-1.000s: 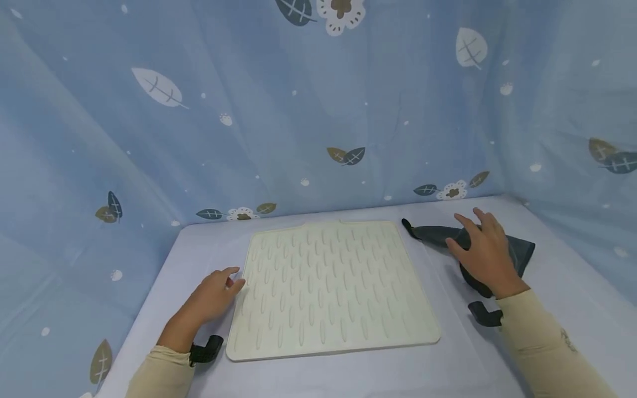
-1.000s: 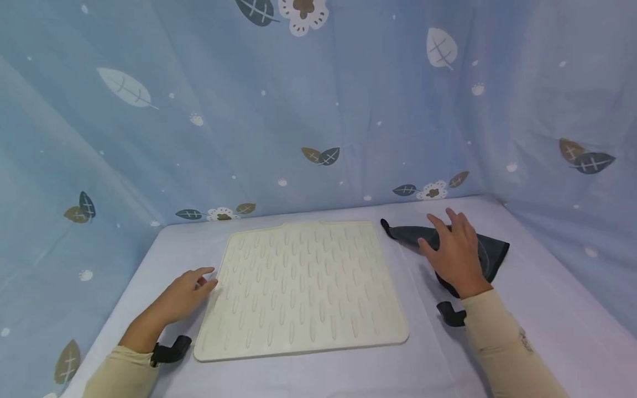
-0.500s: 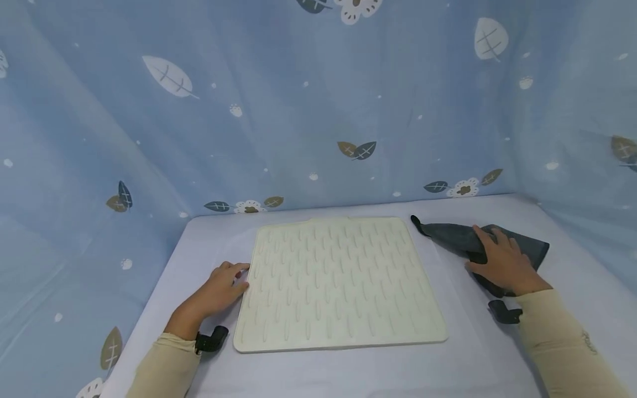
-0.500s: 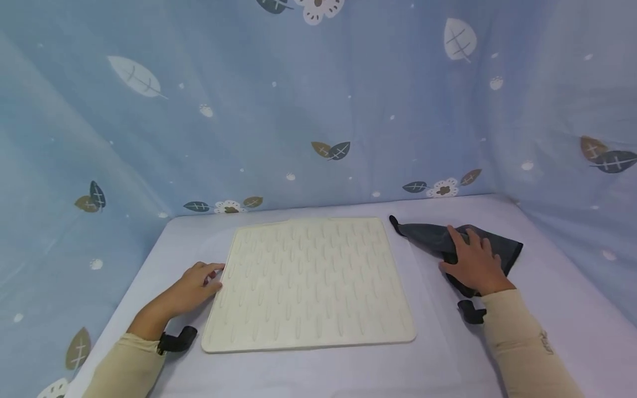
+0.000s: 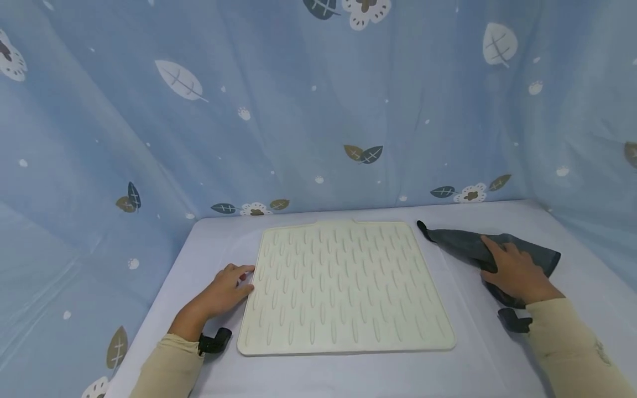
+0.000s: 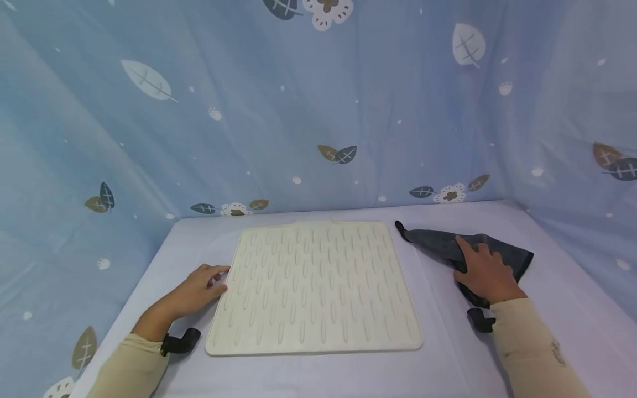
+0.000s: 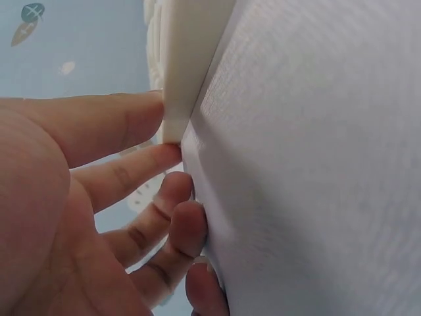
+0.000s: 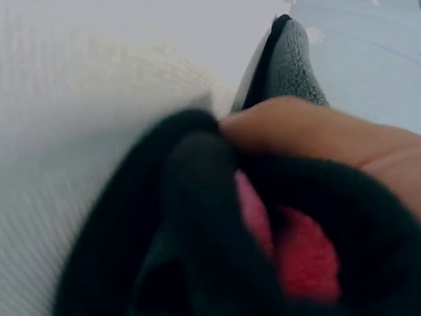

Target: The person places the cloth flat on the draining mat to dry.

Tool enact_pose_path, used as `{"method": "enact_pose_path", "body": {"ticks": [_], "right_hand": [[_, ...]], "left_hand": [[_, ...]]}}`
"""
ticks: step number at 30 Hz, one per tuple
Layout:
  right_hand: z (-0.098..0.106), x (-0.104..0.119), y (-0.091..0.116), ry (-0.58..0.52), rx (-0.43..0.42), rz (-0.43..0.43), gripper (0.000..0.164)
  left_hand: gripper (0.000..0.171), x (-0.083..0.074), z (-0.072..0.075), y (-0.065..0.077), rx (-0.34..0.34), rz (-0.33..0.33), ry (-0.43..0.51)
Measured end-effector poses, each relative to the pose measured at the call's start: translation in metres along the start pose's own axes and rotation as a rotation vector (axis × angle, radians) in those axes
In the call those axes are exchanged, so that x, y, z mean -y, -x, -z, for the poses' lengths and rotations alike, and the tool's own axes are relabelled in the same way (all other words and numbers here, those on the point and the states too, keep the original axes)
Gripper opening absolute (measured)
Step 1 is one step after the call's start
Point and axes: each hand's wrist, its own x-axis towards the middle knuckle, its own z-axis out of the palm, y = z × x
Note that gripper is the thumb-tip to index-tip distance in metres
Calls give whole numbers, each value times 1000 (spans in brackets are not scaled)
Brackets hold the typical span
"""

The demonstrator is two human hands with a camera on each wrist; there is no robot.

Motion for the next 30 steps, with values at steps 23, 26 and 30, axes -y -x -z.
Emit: {"method": "enact_pose_path", "body": {"ticks": [23, 26, 30], "right_hand": [[4, 29, -3, -129, -349, 27, 60], [6, 37, -1, -154, -401, -11, 59], [10, 47, 4, -201, -470, -59, 57]], "left_hand": [[52, 0, 1, 3, 30, 30, 39], [52, 0, 1, 3, 33, 13, 53], [51, 0, 0, 1, 41, -1, 67]]}}
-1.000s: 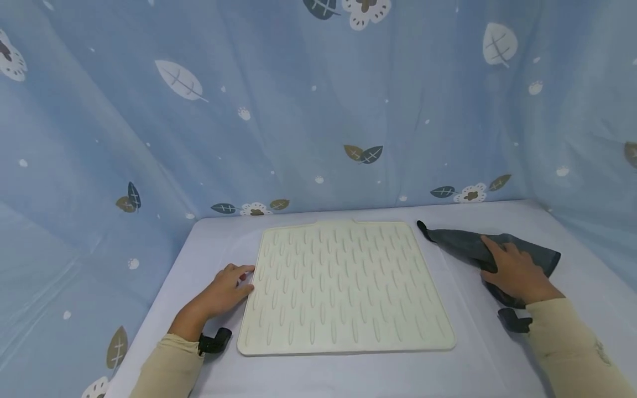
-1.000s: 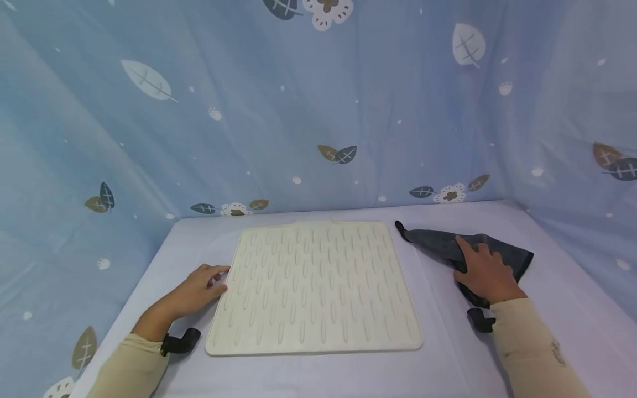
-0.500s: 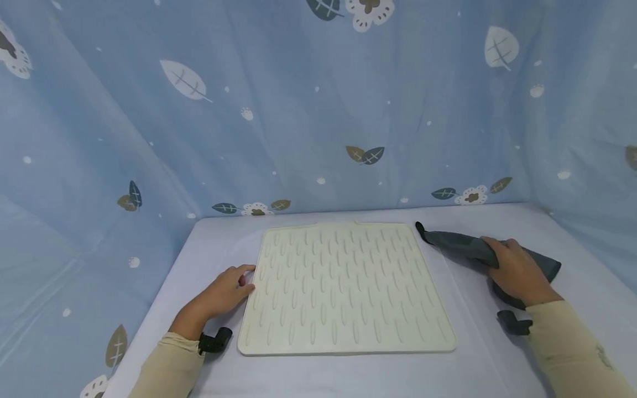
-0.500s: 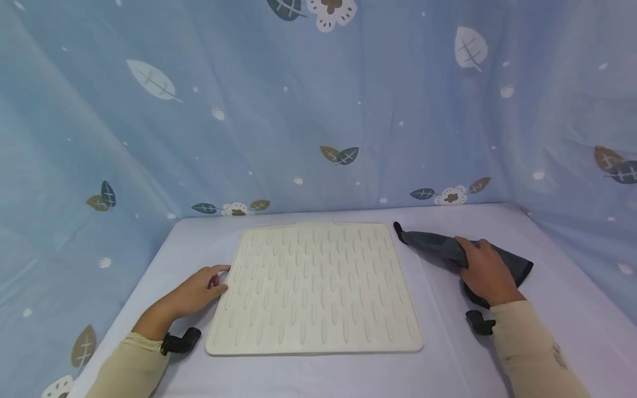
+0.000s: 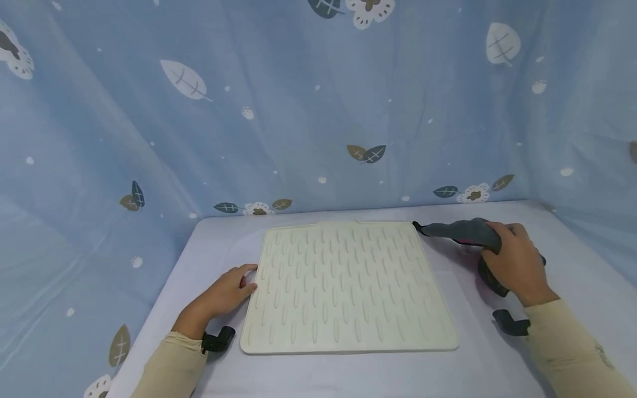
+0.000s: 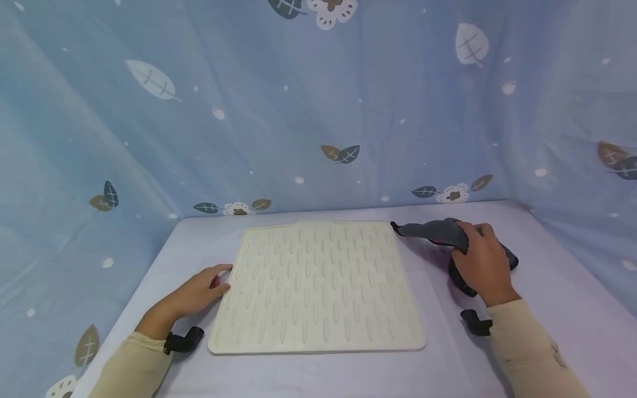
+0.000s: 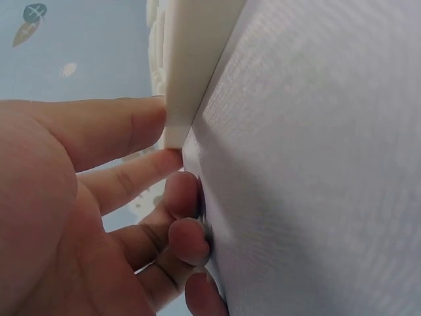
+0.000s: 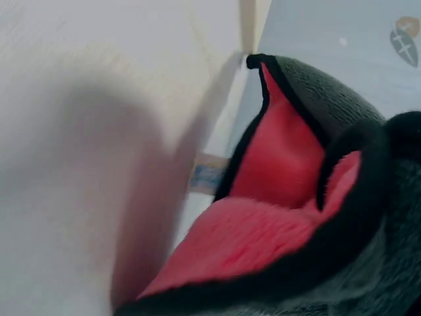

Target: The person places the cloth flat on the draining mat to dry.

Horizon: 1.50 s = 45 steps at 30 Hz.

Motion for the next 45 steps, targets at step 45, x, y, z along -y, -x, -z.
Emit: {"method": "enact_pose_path", "body": {"ticks": [45], "right_hand": [[10, 114, 34, -356, -205, 340, 50]], "left_hand": [[53, -1, -1, -2, -11, 55, -31]]}}
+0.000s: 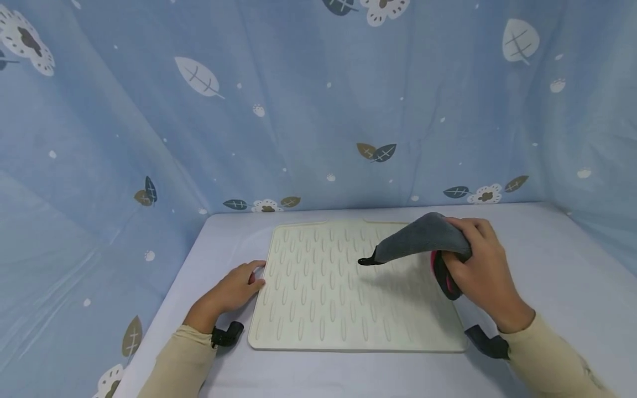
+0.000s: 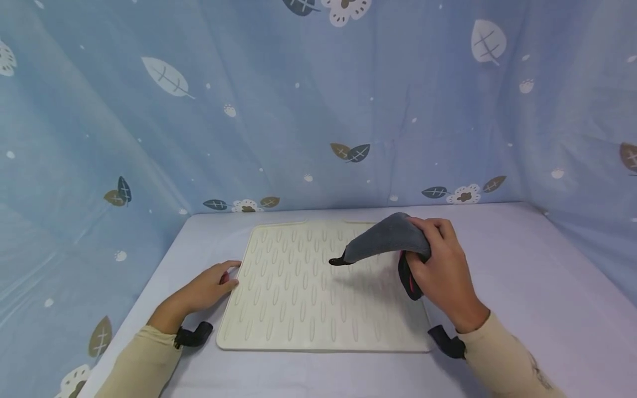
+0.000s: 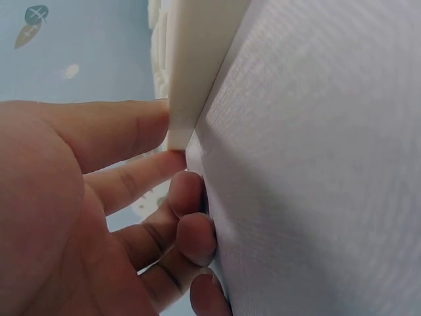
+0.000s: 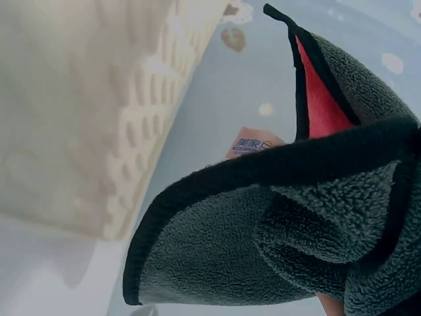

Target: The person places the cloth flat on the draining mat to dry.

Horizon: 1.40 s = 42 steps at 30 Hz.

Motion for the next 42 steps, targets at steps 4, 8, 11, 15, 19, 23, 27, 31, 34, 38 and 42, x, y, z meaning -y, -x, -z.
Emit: {"method": "enact_pose_path", "body": {"ticks": [4, 8, 11, 15, 19, 23, 27, 31, 34, 38, 42], "right_hand": [[-10, 9, -4, -6, 28, 31, 52], [-20, 16, -7, -3, 59, 62, 54], [-27, 20, -8, -8, 81, 72, 54], [-37, 22, -10, -14, 108, 81, 54], [-45, 24, -9, -14, 128, 82, 54], [-52, 27, -8, -25, 148, 77, 55], [-57, 30, -8, -40, 162, 74, 56], [-60, 34, -8, -54, 164, 78, 54], [-62, 37, -8, -64, 164, 88, 53], [-65, 39, -6, -64, 166, 105, 53], [-69, 41, -5, -55, 173, 117, 53]], "left_hand": [[53, 1, -1, 0, -3, -1, -1], [53, 1, 0, 0, 1, -18, -3], [52, 2, 0, -1, -1, -38, -10], [52, 2, 1, -4, -7, -38, -28], [53, 1, 1, -4, -3, -22, -29], [53, 0, 1, -4, 0, -7, -23], [53, -1, 1, -3, 3, -11, -17], [53, 0, 1, -3, 1, -21, -17], [53, 1, 1, -3, -3, -18, -25], [52, 1, 1, -3, -8, -21, -30], [52, 1, 1, -2, -10, -33, -31]]}}
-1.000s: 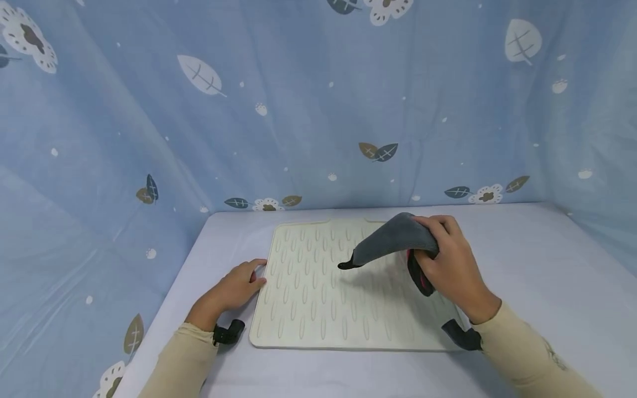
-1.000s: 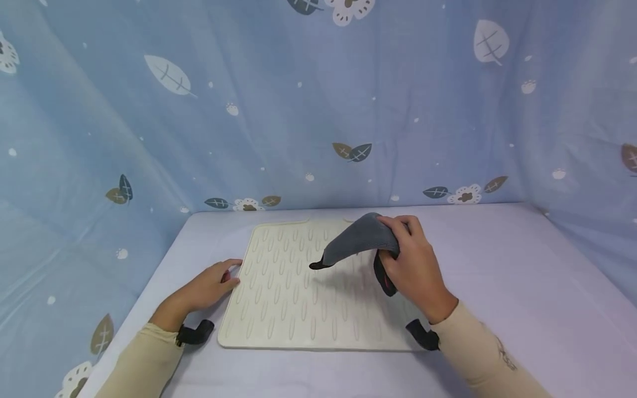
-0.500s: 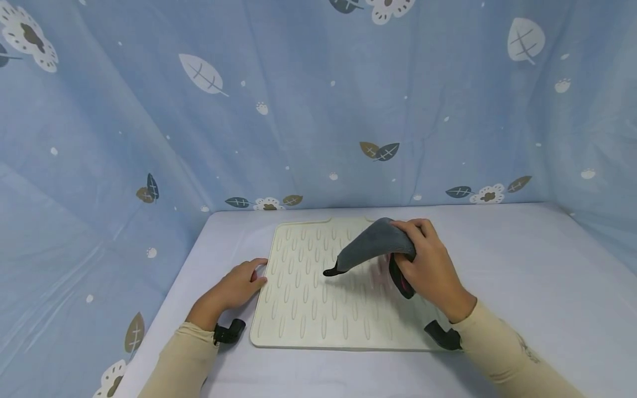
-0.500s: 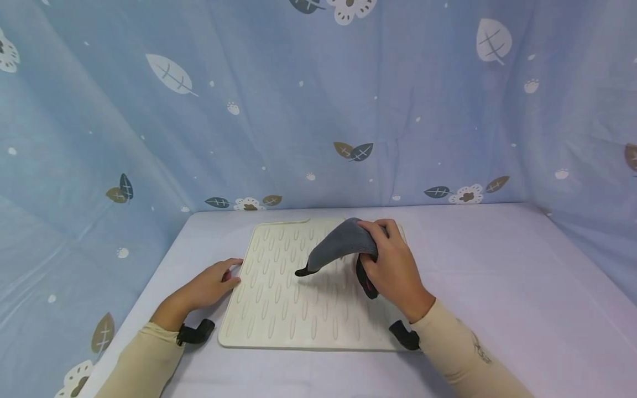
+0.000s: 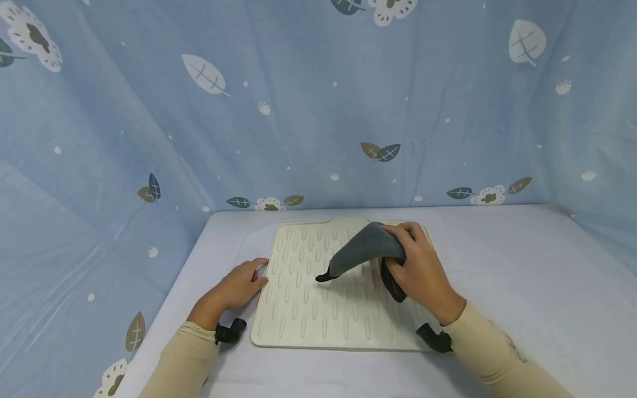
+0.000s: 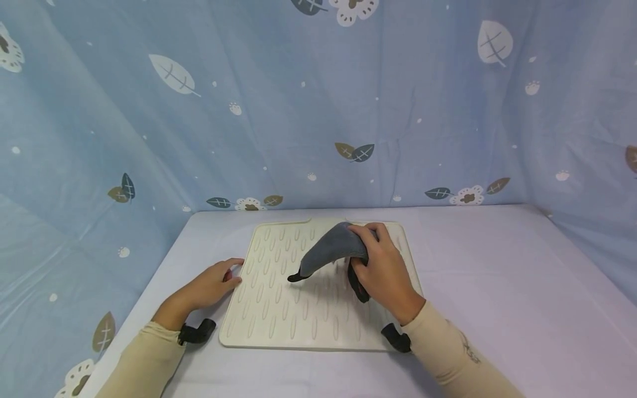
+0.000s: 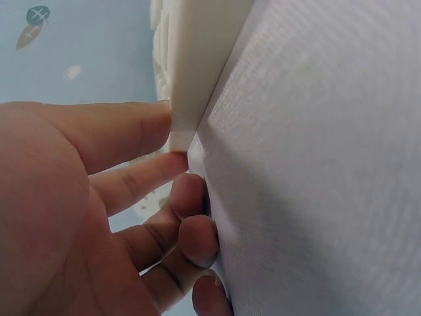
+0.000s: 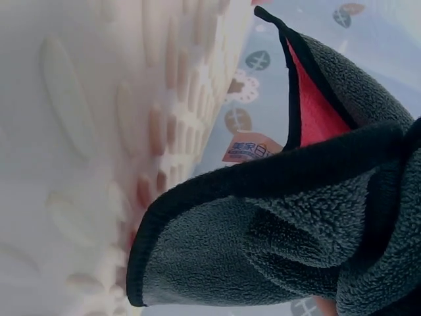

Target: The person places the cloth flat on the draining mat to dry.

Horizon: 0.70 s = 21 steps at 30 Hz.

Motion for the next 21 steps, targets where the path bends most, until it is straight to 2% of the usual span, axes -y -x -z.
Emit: {"method": "enact_pose_path", "body": {"ticks": [11, 21], "right_hand": [[-13, 5, -4, -27, 64, -21, 55], [-25, 3, -3, 8, 155, -29, 61]], "left_hand": [[51, 1, 0, 0, -5, 3, -1], [51, 0, 1, -1, -2, 8, -7]]}}
